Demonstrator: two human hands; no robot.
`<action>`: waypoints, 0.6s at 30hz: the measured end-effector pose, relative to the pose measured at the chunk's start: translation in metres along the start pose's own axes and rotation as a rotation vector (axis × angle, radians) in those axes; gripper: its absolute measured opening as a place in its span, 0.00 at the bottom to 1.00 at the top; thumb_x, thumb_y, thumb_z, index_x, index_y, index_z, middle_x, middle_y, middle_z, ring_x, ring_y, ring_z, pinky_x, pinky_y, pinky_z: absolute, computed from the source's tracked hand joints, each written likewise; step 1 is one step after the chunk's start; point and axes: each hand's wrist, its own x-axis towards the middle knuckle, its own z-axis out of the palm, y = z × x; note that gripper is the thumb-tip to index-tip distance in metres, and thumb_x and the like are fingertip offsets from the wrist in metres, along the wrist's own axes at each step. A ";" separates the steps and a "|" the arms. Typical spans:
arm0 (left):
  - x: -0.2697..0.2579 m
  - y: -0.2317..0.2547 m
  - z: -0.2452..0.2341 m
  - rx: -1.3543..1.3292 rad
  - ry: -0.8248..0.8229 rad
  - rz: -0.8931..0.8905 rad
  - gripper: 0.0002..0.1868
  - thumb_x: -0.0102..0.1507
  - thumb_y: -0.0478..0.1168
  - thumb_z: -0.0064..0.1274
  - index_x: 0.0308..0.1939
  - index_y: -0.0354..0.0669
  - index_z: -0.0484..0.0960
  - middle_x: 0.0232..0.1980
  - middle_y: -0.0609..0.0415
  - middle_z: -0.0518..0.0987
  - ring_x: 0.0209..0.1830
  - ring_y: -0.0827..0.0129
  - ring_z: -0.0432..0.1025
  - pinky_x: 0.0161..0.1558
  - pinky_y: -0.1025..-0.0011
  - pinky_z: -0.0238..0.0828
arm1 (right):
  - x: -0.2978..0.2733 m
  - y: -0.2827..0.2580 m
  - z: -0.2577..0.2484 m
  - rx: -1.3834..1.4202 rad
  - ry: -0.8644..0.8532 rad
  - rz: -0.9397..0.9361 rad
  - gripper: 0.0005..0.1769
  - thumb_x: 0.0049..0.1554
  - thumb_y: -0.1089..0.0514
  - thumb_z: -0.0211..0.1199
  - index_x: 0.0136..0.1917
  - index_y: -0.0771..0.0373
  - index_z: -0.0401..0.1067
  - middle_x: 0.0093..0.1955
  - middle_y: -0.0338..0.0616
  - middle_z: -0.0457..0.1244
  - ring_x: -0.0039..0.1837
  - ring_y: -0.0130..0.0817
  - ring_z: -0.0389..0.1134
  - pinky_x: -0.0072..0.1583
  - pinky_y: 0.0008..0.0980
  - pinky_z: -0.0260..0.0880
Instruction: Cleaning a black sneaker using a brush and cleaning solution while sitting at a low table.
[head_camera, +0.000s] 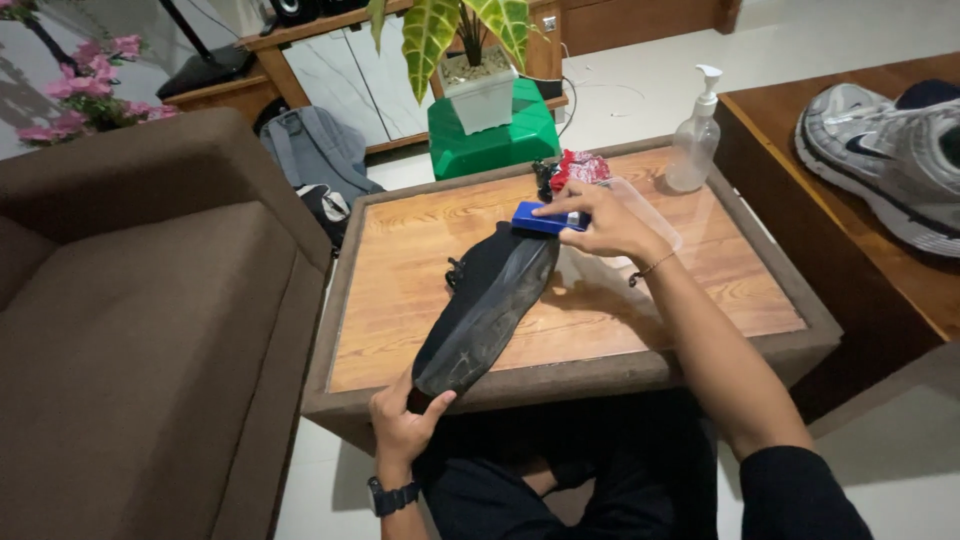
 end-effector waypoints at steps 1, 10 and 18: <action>-0.001 -0.001 0.000 -0.005 -0.001 0.002 0.28 0.50 0.42 0.68 0.52 0.33 0.83 0.39 0.44 0.88 0.27 0.61 0.80 0.32 0.70 0.74 | 0.000 0.002 -0.002 -0.005 0.001 0.003 0.29 0.42 0.58 0.59 0.57 0.54 0.81 0.47 0.41 0.61 0.47 0.34 0.62 0.51 0.28 0.66; -0.008 -0.013 0.002 0.011 0.011 0.003 0.29 0.47 0.41 0.71 0.51 0.36 0.83 0.37 0.48 0.86 0.25 0.59 0.75 0.32 0.69 0.72 | 0.005 0.024 0.005 0.168 -0.118 -0.075 0.21 0.46 0.51 0.64 0.55 0.44 0.80 0.51 0.36 0.64 0.53 0.31 0.63 0.56 0.32 0.71; -0.023 -0.051 0.009 0.100 -0.035 0.037 0.32 0.46 0.45 0.71 0.52 0.35 0.83 0.41 0.46 0.86 0.31 0.54 0.79 0.36 0.65 0.74 | -0.005 -0.004 -0.008 0.316 -0.139 -0.188 0.22 0.47 0.55 0.64 0.56 0.55 0.80 0.53 0.43 0.64 0.53 0.37 0.66 0.58 0.35 0.67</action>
